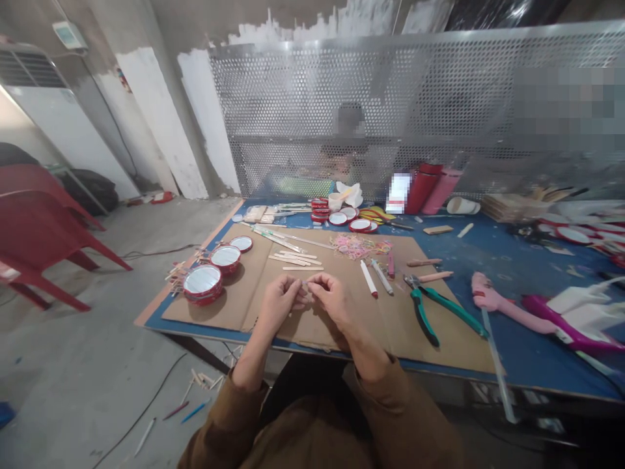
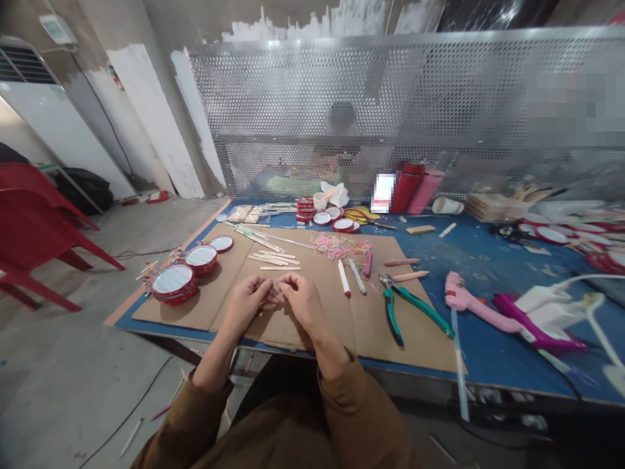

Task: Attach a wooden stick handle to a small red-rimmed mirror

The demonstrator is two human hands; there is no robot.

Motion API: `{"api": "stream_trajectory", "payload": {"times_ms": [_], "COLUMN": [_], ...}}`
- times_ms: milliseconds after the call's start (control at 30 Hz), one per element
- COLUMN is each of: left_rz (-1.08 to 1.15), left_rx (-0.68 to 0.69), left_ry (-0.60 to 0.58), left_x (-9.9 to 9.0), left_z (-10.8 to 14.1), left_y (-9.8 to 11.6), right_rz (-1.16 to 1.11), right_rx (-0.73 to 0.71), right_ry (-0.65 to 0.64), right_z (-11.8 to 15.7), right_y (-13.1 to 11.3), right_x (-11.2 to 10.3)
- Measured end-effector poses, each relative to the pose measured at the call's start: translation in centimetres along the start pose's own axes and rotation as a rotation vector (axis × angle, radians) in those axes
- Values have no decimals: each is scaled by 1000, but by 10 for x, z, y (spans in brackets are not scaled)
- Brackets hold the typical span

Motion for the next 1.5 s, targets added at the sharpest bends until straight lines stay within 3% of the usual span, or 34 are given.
{"api": "stream_trajectory", "payload": {"times_ms": [333, 600, 933, 1233, 1500], "left_rz": [-69, -109, -189, -181, -437], "left_rx": [34, 62, 110, 61, 177], "left_ry": [-94, -55, -76, 27, 71], "left_x": [4, 2, 6, -7, -11], "left_z": [2, 2, 5, 3, 10], "left_y": [0, 2, 10, -3, 13], "right_rz": [-42, -29, -44, 513, 488], "right_rx": [56, 25, 91, -18, -116], "right_ry": [-47, -23, 11, 84, 181], "right_z": [4, 4, 9, 18, 27], "right_y": [0, -4, 0, -19, -35], "right_x": [9, 7, 4, 0, -3]}}
Point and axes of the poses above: each hand's wrist, its own z-axis away from the middle knuckle, its own x-axis out of the palm, y = z × x, the point moved 9 cm from there along -z, towards the middle knuckle, and after that the axes turned 4 degrees about y, right-handed, at the moved point
